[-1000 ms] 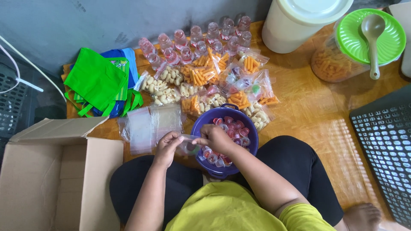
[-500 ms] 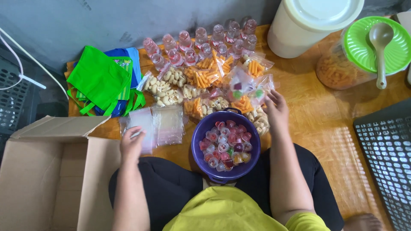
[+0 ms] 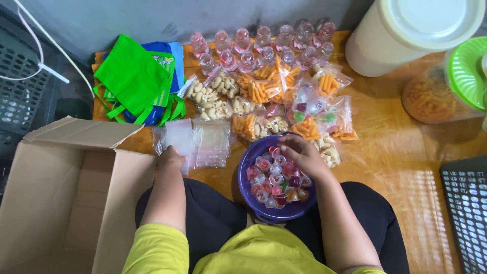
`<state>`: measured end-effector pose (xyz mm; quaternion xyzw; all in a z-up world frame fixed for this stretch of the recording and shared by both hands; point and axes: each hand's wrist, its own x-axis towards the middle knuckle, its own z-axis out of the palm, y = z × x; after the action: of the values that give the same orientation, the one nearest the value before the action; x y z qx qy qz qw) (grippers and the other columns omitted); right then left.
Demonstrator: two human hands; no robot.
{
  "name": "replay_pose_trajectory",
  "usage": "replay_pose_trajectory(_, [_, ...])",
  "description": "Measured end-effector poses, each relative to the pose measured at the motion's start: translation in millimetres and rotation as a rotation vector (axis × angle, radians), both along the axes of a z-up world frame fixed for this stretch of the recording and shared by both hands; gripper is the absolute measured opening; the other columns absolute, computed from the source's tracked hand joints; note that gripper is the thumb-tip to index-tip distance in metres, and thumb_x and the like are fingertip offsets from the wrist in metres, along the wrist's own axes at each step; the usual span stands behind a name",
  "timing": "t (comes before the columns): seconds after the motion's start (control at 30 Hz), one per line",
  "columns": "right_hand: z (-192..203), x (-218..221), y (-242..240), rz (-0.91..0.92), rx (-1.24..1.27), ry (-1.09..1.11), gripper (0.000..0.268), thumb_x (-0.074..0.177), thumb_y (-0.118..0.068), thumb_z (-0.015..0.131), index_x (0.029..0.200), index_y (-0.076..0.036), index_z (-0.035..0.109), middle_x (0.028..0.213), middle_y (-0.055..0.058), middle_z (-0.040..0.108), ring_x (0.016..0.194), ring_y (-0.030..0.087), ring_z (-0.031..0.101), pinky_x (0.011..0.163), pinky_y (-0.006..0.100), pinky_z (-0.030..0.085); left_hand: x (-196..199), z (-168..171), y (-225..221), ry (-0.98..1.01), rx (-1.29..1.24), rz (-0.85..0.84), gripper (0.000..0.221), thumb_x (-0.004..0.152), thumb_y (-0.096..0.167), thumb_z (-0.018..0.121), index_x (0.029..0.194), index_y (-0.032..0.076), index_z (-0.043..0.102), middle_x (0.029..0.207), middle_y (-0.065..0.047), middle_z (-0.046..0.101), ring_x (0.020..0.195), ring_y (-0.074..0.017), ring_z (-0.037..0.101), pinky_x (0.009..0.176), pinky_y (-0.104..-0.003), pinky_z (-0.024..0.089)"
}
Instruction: The person places jellies from a bowl into small plastic bags by hand, working among other pre-packaged snacks and drinks on the floor.
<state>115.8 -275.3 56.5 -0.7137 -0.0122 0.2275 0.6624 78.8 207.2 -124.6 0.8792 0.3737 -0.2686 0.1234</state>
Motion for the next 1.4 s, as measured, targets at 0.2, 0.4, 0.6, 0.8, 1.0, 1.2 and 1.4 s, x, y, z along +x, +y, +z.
replay_pose_trajectory(0.2, [3,2,8,0.052,-0.078,0.013,0.030,0.093,-0.010,0.071,0.123,-0.009,0.073,0.108,0.016,0.078,0.109,0.024,0.071,0.098,0.042,0.054,17,-48,26,0.122,0.012,0.034,0.036,0.081,0.016,0.077,0.117,0.013,0.077,0.120,-0.018,0.074,0.116,-0.0428,0.068,0.079,-0.070,0.055])
replay_pose_trajectory(0.4, [-19,3,14,0.133,-0.112,0.011,0.030,0.092,-0.010,0.073,0.122,-0.009,0.075,0.105,0.013,0.079,0.106,0.024,0.072,0.094,0.040,0.056,15,-19,14,0.116,-0.053,-0.039,0.037,0.086,0.025,0.067,0.123,0.019,0.071,0.126,-0.013,0.071,0.126,-0.0324,0.064,0.101,-0.050,0.055])
replay_pose_trajectory(0.6, [-3,3,21,0.198,-0.176,-0.009,0.030,0.092,-0.013,0.073,0.121,-0.011,0.075,0.107,0.014,0.079,0.109,0.027,0.073,0.095,0.043,0.056,12,-64,34,0.175,-0.025,-0.048,0.038,0.090,0.024,0.061,0.128,0.024,0.069,0.129,-0.016,0.069,0.124,-0.0366,0.064,0.101,-0.055,0.054])
replay_pose_trajectory(0.8, [-8,-6,28,0.189,-0.114,-0.015,0.036,0.090,-0.009,0.073,0.126,-0.007,0.070,0.112,0.019,0.076,0.112,0.031,0.070,0.094,0.043,0.058,-3,119,-43,-0.328,-0.211,-0.178,0.017,0.094,0.024,0.063,0.105,0.012,0.068,0.107,-0.017,0.075,0.111,-0.0373,0.069,0.094,-0.049,0.055])
replay_pose_trajectory(1.0, [-7,-48,85,0.295,0.324,0.141,0.082,0.087,-0.026,0.081,0.151,0.003,0.039,0.140,0.037,0.054,0.128,0.052,0.055,0.102,0.062,0.049,-58,225,-168,-0.528,-0.662,0.103,0.039,0.084,0.014,0.074,0.119,-0.004,0.069,0.122,-0.028,0.071,0.126,-0.0409,0.060,0.108,-0.056,0.043])
replay_pose_trajectory(1.2, [-49,-77,110,0.141,0.719,0.342,0.059,0.082,0.011,0.076,0.134,0.001,0.050,0.099,0.012,0.066,0.083,0.020,0.074,0.063,0.027,0.068,-95,142,-144,-0.776,-1.036,-0.053,0.043,0.076,0.004,0.087,0.116,0.000,0.075,0.114,-0.018,0.077,0.114,-0.0285,0.067,0.101,-0.053,0.050])
replay_pose_trajectory(1.4, [-54,-86,104,0.138,0.668,0.259,0.033,0.087,0.002,0.076,0.115,-0.003,0.058,0.093,0.006,0.065,0.074,0.012,0.070,0.050,0.016,0.056,-98,169,-149,-0.766,-1.210,-0.132,0.041,0.084,0.005,0.081,0.124,0.003,0.071,0.123,-0.013,0.075,0.118,-0.0256,0.063,0.106,-0.054,0.047])
